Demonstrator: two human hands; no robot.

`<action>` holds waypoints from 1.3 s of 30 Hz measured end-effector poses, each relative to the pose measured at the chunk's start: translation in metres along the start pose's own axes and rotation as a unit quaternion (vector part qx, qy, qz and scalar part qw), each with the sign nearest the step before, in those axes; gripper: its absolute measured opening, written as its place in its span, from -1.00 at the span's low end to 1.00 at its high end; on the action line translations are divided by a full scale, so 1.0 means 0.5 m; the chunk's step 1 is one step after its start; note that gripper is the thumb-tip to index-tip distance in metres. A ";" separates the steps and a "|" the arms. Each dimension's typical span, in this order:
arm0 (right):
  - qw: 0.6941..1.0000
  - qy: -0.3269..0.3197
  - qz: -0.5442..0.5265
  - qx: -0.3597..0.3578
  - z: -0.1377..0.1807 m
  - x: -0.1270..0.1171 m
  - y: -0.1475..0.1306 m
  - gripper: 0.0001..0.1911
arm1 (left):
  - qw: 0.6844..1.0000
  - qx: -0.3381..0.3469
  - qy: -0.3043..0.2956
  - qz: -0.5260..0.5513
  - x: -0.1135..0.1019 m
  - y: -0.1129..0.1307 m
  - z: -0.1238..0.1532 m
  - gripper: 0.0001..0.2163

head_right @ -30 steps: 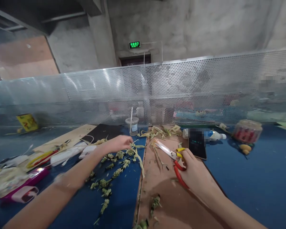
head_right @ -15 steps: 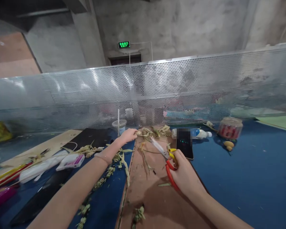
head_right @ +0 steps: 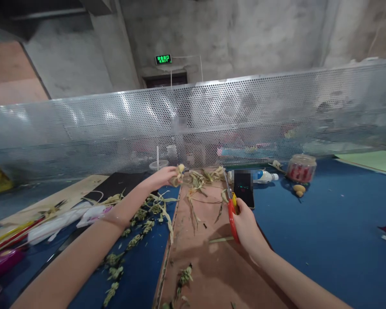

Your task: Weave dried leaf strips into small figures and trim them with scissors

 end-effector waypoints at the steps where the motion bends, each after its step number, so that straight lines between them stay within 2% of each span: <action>1: 1.000 -0.001 -0.005 0.005 0.000 0.001 0.004 -0.87 | 1.000 -0.008 -0.004 -0.018 0.002 -0.006 0.002 -0.72; 5: 1.000 -0.002 -0.011 0.012 -0.005 0.004 0.018 -0.92 | 0.995 -0.028 0.018 -0.098 0.026 -0.011 -0.013 -0.73; 10: 1.000 0.008 0.010 -0.008 -0.005 0.003 0.016 -0.92 | 0.981 -0.045 0.037 -0.182 0.093 0.024 -0.083 -0.73; 15: 0.999 0.015 0.018 -0.027 0.004 0.002 -0.007 -0.94 | 0.966 -0.106 0.028 -0.233 0.143 0.039 -0.133 -0.72; 19: 0.999 0.016 0.013 -0.042 0.004 -0.006 -0.035 -0.87 | 0.963 -0.133 0.034 -0.234 0.148 0.030 -0.134 -0.72; 22: 0.999 0.024 0.006 -0.039 0.001 -0.015 -0.045 -0.87 | 0.965 -0.128 0.056 -0.222 0.128 0.024 -0.126 -0.71; 25: 0.999 0.036 0.000 -0.033 -0.005 -0.023 -0.043 -0.85 | 0.971 -0.084 0.091 -0.207 0.085 0.035 -0.114 -0.72; 28: 0.998 0.044 -0.014 -0.038 -0.010 -0.027 -0.043 -0.84 | 0.973 0.003 0.133 -0.188 0.030 0.071 -0.086 -0.74; 33: 0.995 0.053 -0.054 -0.059 -0.011 -0.038 -0.069 -0.77 | 0.954 0.162 0.182 -0.174 -0.038 0.141 0.032 -0.74; 36: 0.992 0.055 -0.080 -0.081 -0.011 -0.043 -0.093 -0.68 | 0.938 0.241 0.158 -0.191 -0.032 0.163 0.109 -0.73; 39: 0.991 0.034 -0.087 -0.101 -0.016 -0.039 -0.110 -0.68 | 0.921 0.304 0.100 -0.223 0.005 0.176 0.156 -0.73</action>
Point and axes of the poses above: each hand's wrist, its own z-axis away from the middle knuckle, its own x-axis out of the palm, y = z × x, the point moved 6 cm from there along -z, towards the middle knuckle, and after that the axes turned 6 degrees about y, right-handed, at the moved point
